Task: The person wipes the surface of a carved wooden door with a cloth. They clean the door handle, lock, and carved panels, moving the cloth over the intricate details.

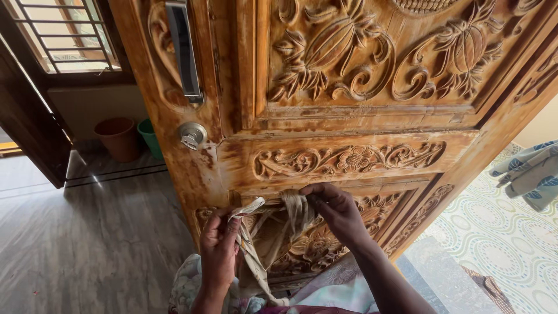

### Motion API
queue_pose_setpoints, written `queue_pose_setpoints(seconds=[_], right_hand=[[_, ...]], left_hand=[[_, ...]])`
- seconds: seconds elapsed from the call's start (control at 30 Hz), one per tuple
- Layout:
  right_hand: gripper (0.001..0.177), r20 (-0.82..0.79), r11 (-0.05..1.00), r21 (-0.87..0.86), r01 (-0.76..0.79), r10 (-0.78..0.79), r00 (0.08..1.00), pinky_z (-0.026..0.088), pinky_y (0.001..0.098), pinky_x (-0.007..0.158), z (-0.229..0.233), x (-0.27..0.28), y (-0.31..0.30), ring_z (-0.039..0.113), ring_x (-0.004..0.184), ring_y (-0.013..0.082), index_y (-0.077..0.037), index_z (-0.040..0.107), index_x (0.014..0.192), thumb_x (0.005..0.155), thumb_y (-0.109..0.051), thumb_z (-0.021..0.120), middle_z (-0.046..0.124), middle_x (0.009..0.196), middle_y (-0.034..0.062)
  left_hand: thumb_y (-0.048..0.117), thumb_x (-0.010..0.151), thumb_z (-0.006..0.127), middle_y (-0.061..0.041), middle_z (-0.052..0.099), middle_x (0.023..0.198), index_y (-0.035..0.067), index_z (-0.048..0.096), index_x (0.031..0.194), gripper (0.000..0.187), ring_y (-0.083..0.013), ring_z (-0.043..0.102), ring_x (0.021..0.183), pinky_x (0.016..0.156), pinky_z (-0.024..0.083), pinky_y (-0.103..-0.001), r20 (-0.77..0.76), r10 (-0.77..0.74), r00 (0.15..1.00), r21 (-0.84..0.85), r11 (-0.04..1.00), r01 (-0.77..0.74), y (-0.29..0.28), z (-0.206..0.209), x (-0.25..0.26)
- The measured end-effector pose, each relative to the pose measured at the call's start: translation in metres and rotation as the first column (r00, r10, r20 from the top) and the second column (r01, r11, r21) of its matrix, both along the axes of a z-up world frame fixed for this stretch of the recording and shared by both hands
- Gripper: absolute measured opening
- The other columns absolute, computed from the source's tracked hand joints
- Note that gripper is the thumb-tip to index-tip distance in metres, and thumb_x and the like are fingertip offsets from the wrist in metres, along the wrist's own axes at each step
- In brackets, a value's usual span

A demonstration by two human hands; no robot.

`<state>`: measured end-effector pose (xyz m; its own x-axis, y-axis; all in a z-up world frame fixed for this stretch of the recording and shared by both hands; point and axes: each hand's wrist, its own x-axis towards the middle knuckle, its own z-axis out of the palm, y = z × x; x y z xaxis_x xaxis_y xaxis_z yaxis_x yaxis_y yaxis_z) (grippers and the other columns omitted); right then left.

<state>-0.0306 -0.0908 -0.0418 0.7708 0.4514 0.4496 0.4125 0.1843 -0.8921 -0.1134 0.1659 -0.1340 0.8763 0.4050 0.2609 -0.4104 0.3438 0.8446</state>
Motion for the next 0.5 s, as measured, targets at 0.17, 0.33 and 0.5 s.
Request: queue_pose_setpoints(seconds=[0.17,0.33,0.5], right_hand=[[0.024,-0.007,0.957,-0.284,-0.059,0.059,0.998,0.057,0.0301,0.073,0.029,-0.007,0.056,0.065,0.081,0.0106,-0.001,0.071,0.123,0.103,-0.002,0.058,0.074,0.097,0.0075],[0.045,0.659,0.982,-0.147,0.12,0.007,0.752,0.056,0.0369,0.104,0.104,0.0,0.087,0.063,0.125,0.0251,-0.006,0.051,0.149,0.104,-0.001,0.055,0.062,0.14,0.0145],[0.077,0.999,0.699,0.002,0.715,-0.04,0.037,0.008,0.0549,0.133,0.208,0.031,0.135,0.022,0.159,0.0358,-0.009,0.017,0.165,0.1,-0.008,0.059,0.028,0.17,0.0146]], left_hand=[[0.012,0.107,0.053,-0.009,0.069,0.111,0.002,0.062,0.127,0.023,-0.0171,0.071,0.089,0.073,0.064,-0.032,0.294,0.115,0.949,0.051,0.989,-0.135,0.011,0.059,-0.001],[0.003,0.104,0.046,-0.022,0.043,0.16,0.003,0.033,0.158,0.055,-0.037,0.038,0.153,0.126,0.033,-0.055,0.64,0.14,0.755,0.647,0.432,-0.629,0.016,0.132,0.027],[0.036,0.105,0.051,-0.015,0.032,0.166,0.013,0.022,0.162,0.068,-0.0295,0.023,0.155,0.122,-0.002,-0.069,0.67,0.384,0.635,0.737,-0.242,-0.631,0.025,0.247,0.076]])
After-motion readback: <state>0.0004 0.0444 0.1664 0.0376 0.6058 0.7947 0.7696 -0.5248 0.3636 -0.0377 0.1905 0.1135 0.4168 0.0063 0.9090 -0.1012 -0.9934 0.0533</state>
